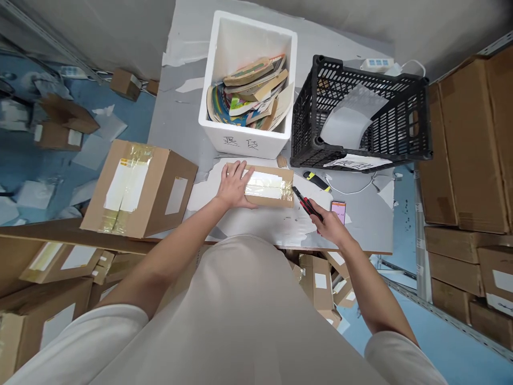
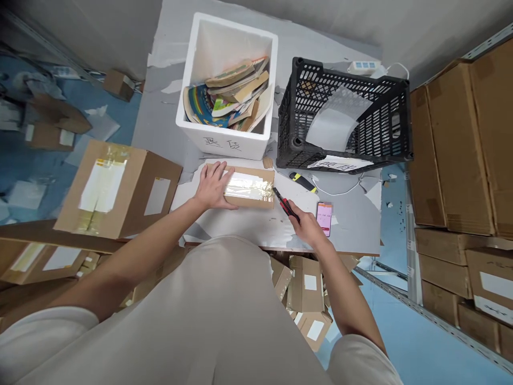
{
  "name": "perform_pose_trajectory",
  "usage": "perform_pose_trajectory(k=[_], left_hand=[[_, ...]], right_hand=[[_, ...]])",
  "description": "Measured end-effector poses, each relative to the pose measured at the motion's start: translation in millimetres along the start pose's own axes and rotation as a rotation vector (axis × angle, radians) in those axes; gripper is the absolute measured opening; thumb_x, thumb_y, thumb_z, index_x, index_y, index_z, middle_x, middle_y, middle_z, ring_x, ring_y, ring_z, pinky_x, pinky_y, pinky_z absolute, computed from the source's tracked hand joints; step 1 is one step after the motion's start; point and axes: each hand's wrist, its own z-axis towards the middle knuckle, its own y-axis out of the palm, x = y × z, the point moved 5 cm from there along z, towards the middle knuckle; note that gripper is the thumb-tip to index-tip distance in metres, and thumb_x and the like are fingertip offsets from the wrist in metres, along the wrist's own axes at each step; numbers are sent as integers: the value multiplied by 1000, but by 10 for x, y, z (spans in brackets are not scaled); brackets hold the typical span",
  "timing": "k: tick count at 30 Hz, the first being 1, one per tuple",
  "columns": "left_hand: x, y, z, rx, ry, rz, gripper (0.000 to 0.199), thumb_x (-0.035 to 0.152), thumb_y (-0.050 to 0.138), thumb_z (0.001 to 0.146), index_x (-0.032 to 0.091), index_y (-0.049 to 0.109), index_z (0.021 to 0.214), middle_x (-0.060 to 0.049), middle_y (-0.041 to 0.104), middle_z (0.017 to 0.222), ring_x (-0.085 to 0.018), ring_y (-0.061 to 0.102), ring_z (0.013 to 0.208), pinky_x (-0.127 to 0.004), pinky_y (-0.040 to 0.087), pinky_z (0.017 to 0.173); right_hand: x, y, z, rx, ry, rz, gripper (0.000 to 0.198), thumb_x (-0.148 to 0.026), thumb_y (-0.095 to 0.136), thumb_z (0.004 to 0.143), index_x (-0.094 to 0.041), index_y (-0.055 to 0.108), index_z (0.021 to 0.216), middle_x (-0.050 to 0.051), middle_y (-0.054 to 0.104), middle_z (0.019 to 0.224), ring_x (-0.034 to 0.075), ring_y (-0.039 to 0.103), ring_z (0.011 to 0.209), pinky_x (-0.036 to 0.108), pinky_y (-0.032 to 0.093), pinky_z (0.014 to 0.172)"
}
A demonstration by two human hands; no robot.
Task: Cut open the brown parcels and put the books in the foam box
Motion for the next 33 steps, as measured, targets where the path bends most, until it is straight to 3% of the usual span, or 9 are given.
perform_pose_trajectory(k=[4,7,15,20,24,28,33], left_hand=[[-7,11,-11,3,0,-3,125,68,74,47,12,27,147,-24,22,153,-44,17,140,-57,2,112],[-3,8,-21,13,9,6,125,69,74,47,11,27,148,-24,23,152,-43,18,140,-57,2,113],[-3,15,0,0,13,40,121,68,71,50,14,27,148,-23,26,152,-42,19,140,-58,5,113],[-26,27,15,12,27,47,125,71,71,47,12,27,148,-23,25,152,-42,19,140,-58,2,113],[21,21,1,8,-1,84,124,75,68,48,12,27,148,-23,26,152,-42,19,139,-58,4,113],[118,-43,-112,60,-199,108,119,76,64,53,12,29,147,-25,28,150,-43,23,137,-60,14,109],[171,-37,-536,96,-412,-3,103,73,58,65,12,33,145,-27,49,132,-44,44,117,-58,35,92]], right_hand=[[-193,-78,-76,-51,-16,-316,57,-26,44,90,-24,37,147,10,73,95,26,68,79,32,49,68],[-320,-116,-140,-63,-4,-437,57,-24,44,90,-24,37,147,12,73,98,30,68,84,32,46,67],[-308,-22,-380,-69,32,-380,55,-24,43,91,-23,39,146,11,73,93,27,67,82,29,44,66],[-60,117,-598,0,73,-148,55,-31,42,92,-24,37,146,7,72,85,21,66,67,30,48,66],[64,265,-580,249,191,369,69,-47,46,90,-23,24,150,6,69,94,15,62,55,29,52,54],[-220,581,-228,284,163,704,55,-54,49,89,-19,48,132,10,63,113,20,68,81,33,56,60],[-766,743,184,201,35,690,36,-36,57,91,-17,56,121,8,58,121,21,60,103,42,53,85]])
